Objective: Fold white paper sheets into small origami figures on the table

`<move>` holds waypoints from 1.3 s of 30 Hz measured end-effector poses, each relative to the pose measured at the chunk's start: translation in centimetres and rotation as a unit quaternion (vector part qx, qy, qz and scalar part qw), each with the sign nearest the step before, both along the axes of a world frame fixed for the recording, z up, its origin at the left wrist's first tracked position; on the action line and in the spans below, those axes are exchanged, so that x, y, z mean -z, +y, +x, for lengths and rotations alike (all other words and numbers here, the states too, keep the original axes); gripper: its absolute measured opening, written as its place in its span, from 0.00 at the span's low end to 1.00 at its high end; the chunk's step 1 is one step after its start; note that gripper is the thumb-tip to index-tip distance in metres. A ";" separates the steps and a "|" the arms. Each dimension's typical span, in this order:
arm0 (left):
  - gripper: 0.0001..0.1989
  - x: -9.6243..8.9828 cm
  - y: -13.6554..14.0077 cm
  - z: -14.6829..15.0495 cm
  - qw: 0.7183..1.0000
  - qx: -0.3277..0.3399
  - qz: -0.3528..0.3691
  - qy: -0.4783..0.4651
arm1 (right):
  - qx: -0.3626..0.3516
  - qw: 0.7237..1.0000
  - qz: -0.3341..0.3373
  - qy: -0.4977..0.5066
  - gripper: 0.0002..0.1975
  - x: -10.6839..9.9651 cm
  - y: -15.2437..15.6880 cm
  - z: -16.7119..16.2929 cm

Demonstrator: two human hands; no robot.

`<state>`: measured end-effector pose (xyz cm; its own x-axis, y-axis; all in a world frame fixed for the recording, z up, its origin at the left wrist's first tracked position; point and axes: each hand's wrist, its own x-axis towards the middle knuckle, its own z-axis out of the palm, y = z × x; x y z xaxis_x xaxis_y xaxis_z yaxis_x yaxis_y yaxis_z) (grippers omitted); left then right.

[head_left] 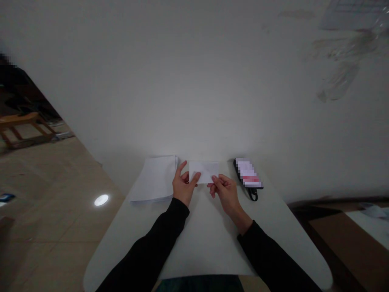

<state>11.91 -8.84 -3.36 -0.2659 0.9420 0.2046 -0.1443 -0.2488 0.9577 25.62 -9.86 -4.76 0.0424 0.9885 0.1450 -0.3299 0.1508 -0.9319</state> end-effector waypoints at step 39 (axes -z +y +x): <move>0.25 -1.3 0.0 -1.5 0.993 -0.104 0.037 0.029 | -0.148 0.978 0.001 -0.150 0.18 -1.7 -0.8 0.8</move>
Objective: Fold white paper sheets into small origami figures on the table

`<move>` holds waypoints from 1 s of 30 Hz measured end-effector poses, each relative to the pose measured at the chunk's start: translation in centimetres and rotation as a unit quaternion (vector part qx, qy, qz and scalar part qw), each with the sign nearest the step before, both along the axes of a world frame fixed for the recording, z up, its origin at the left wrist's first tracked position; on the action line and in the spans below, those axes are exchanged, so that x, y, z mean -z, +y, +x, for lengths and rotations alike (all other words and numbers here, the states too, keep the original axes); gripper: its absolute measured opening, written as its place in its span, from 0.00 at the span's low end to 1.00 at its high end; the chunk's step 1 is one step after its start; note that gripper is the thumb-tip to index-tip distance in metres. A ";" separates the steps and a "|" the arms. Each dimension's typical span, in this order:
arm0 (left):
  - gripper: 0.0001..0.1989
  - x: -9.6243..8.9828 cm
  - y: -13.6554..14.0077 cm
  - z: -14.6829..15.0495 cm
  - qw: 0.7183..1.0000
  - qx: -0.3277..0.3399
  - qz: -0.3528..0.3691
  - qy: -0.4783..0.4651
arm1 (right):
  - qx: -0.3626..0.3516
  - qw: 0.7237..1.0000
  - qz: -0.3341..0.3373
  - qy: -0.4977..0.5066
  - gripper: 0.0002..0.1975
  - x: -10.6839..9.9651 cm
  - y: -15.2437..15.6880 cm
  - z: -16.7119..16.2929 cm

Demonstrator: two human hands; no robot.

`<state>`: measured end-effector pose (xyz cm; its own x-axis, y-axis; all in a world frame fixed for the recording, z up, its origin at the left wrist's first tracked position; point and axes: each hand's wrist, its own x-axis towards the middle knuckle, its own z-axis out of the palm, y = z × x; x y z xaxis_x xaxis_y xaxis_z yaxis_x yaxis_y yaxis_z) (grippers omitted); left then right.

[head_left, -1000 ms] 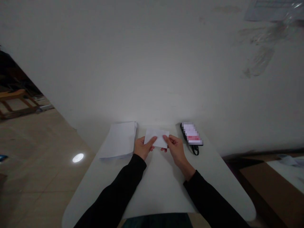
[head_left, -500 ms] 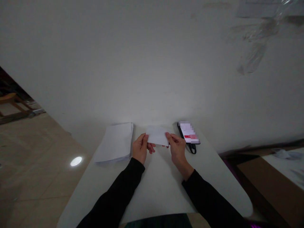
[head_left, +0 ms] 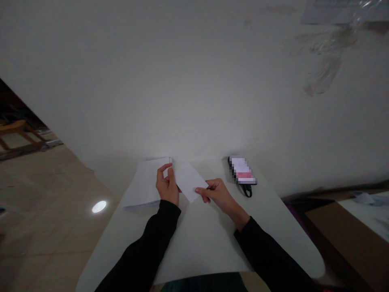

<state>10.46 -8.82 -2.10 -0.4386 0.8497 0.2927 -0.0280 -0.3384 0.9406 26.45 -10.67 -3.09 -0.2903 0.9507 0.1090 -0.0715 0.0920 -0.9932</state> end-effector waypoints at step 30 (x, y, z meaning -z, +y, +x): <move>0.18 2.0 -0.1 2.3 0.977 0.206 -0.046 -0.028 | 0.201 0.978 0.053 -0.006 0.20 -0.3 -0.1 -0.5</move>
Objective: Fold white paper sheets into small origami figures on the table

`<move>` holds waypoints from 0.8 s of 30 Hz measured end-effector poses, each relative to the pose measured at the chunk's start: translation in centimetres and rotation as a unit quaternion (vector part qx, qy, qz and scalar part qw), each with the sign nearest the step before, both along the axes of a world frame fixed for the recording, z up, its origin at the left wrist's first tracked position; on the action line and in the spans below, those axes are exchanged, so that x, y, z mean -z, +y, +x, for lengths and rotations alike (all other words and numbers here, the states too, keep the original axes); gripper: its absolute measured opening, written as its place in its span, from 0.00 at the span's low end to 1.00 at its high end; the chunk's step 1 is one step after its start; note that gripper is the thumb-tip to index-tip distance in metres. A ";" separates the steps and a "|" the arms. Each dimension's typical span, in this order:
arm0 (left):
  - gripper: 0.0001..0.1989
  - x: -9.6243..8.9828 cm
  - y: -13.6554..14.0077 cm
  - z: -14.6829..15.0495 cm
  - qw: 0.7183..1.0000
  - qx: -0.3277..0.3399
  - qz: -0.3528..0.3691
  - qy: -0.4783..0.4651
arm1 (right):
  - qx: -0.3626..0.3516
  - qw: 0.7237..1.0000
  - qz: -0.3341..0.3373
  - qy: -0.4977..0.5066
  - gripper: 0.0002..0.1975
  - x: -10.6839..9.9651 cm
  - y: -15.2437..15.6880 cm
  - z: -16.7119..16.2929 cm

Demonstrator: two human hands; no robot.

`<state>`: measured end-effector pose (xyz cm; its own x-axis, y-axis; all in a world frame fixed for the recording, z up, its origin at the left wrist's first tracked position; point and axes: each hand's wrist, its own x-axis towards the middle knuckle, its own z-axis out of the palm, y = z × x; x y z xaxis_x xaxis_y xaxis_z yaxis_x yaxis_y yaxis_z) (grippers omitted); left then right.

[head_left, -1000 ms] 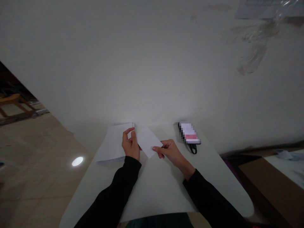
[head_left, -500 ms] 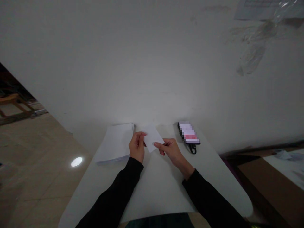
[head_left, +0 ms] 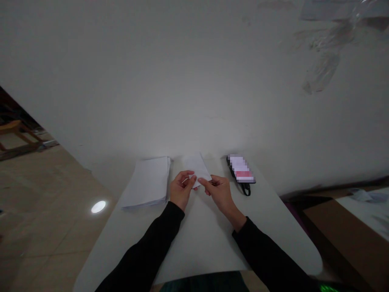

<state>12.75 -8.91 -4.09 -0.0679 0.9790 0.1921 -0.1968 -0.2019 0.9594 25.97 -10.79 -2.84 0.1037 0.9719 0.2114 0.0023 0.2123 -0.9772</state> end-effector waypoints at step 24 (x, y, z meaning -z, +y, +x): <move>0.45 -1.8 0.2 -0.8 0.998 -0.059 0.000 -0.027 | -0.044 0.996 0.020 -0.081 0.19 0.9 0.6 0.4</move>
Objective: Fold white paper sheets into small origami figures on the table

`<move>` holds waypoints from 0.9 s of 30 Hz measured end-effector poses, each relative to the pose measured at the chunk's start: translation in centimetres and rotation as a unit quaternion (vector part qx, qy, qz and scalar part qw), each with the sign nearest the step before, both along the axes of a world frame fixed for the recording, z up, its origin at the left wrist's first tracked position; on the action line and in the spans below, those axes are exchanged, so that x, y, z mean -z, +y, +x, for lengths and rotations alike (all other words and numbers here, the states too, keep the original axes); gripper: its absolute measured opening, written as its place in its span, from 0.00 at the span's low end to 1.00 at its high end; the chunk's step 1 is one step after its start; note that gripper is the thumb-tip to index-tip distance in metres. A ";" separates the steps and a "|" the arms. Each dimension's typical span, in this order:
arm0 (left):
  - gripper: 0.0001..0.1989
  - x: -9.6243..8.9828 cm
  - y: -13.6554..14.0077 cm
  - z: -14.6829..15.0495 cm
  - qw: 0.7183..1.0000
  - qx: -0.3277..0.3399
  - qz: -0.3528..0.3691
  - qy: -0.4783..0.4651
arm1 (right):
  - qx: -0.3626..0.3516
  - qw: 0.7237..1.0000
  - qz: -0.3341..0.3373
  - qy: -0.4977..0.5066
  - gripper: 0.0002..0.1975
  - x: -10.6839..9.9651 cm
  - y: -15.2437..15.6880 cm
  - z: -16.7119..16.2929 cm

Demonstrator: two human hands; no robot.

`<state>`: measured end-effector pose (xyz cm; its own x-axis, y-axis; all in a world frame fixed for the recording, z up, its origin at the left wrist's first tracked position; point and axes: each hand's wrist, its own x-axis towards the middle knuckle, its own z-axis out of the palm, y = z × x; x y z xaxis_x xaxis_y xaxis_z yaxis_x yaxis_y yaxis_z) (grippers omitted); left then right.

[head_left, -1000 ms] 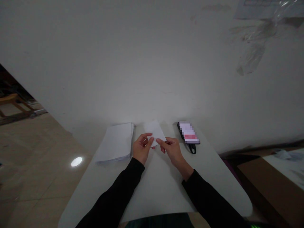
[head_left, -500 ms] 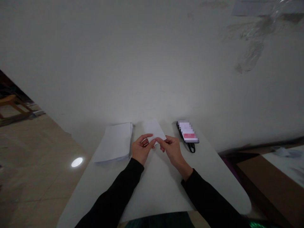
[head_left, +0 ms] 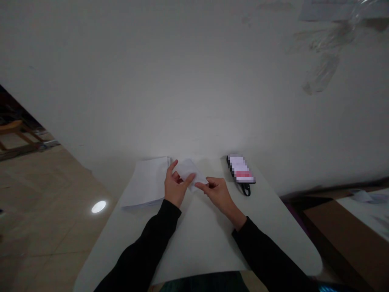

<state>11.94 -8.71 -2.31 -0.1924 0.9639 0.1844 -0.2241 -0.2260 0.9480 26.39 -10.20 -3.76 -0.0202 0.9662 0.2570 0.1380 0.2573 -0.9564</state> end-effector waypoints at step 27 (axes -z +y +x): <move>0.22 0.2 0.5 -0.3 0.999 0.015 0.026 0.027 | 0.010 0.999 -0.027 0.042 0.20 -0.4 0.2 0.4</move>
<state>11.61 -8.20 -2.49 -0.1512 0.9580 0.2438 -0.1808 -0.2693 0.9459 26.81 -10.04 -3.38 0.0186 0.9786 0.2048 0.0612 0.2034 -0.9772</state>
